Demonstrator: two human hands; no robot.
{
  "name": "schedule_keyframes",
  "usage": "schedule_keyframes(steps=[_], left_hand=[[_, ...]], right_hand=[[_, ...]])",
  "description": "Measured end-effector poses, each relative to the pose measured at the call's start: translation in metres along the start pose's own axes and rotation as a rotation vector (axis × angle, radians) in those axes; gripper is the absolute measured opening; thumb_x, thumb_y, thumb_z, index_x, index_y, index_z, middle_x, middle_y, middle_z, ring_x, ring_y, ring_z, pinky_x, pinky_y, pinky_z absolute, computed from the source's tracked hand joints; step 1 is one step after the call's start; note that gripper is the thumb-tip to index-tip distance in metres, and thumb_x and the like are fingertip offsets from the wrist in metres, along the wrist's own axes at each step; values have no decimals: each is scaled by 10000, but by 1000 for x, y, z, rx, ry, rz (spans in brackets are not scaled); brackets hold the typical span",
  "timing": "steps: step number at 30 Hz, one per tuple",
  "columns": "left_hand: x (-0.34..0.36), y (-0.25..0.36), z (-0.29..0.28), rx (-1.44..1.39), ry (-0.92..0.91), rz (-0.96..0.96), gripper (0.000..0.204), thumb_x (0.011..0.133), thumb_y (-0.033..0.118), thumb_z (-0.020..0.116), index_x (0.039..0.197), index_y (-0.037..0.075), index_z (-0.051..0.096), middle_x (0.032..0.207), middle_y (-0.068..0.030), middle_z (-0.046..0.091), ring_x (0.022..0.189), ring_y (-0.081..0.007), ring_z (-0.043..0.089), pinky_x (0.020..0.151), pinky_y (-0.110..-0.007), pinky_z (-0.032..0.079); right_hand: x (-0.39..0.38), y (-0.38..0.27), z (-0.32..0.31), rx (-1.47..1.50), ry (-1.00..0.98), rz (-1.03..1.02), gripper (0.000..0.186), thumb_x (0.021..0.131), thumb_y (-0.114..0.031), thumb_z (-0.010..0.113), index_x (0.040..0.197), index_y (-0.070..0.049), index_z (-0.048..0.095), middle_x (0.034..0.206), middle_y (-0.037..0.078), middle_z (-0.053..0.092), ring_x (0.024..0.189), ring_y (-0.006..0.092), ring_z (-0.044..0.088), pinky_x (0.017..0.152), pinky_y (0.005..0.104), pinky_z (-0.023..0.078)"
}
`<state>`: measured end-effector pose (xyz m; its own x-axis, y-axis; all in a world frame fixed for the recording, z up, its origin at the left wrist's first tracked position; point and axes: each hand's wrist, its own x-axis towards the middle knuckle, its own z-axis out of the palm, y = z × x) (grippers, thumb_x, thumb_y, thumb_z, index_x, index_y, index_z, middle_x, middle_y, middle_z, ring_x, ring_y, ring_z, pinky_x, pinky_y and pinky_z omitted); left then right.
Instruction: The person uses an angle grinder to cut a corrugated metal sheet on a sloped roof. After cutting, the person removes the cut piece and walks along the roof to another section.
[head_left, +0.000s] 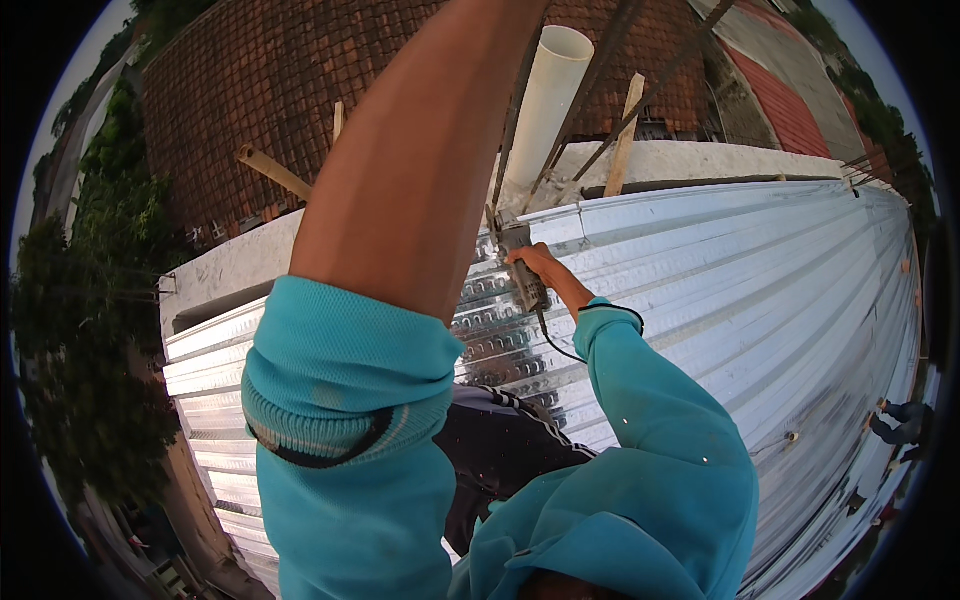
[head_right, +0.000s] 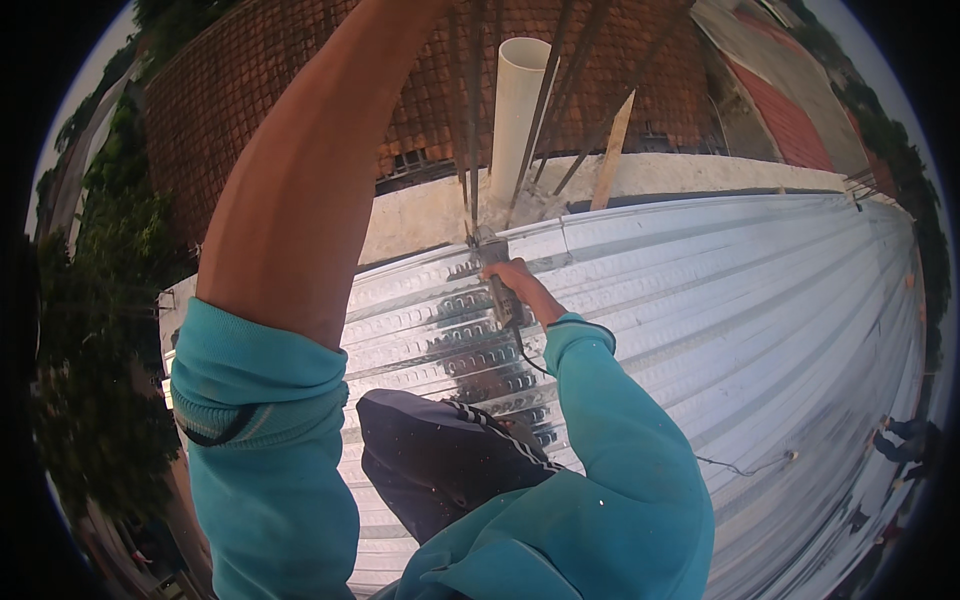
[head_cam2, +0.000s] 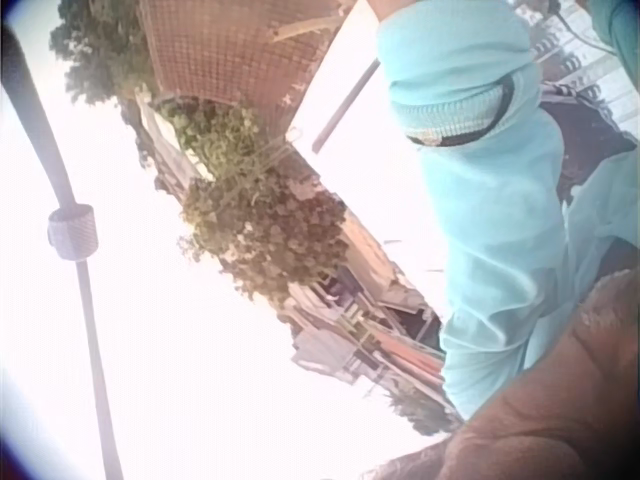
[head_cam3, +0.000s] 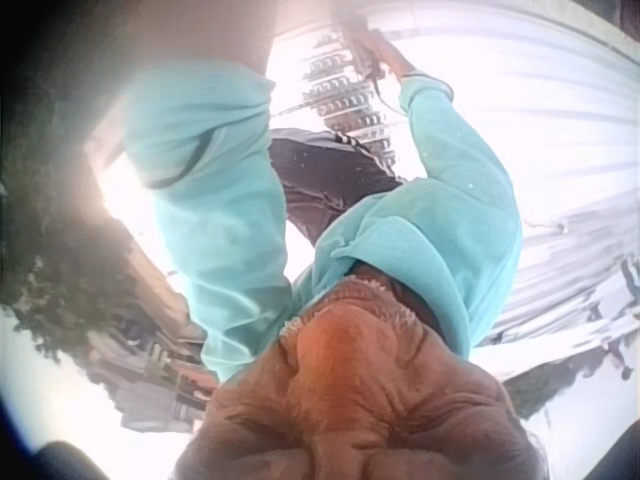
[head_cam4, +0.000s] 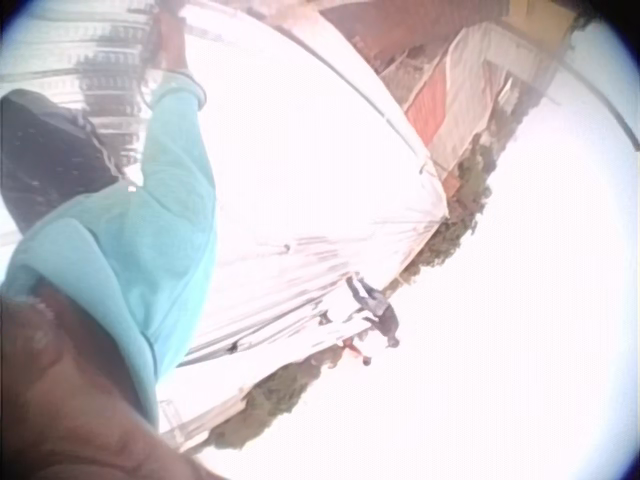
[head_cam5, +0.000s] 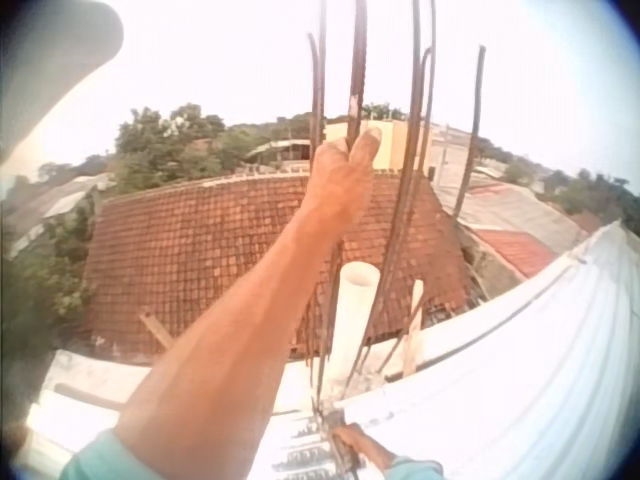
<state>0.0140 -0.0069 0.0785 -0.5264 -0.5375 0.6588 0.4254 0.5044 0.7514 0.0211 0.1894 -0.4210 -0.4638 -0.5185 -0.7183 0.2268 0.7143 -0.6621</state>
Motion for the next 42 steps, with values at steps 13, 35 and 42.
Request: schedule_keyframes(steps=[13,35,42], left_hand=[[2,-4,-1,-26,3,3,425,970,377,556,761,9,584,655,-34,516,637,-146,464,599,-371,404],[6,-4,3,-29,0,35,404,989,326,534,764,-2,607,638,-35,519,617,-153,466,592,-377,407],[2,3,-4,1,-10,-8,395,987,337,535,826,-13,621,689,-72,551,668,-183,505,648,-390,428]], right_hand=[[-2,-5,-2,57,-99,25,472,627,-255,801,925,81,658,843,153,663,687,259,627,615,416,502],[1,-9,2,32,-42,2,359,697,-199,789,872,92,672,781,208,686,671,298,692,624,431,575],[1,-10,2,83,-67,82,468,609,-245,816,931,70,690,885,161,678,759,280,639,673,422,499]])
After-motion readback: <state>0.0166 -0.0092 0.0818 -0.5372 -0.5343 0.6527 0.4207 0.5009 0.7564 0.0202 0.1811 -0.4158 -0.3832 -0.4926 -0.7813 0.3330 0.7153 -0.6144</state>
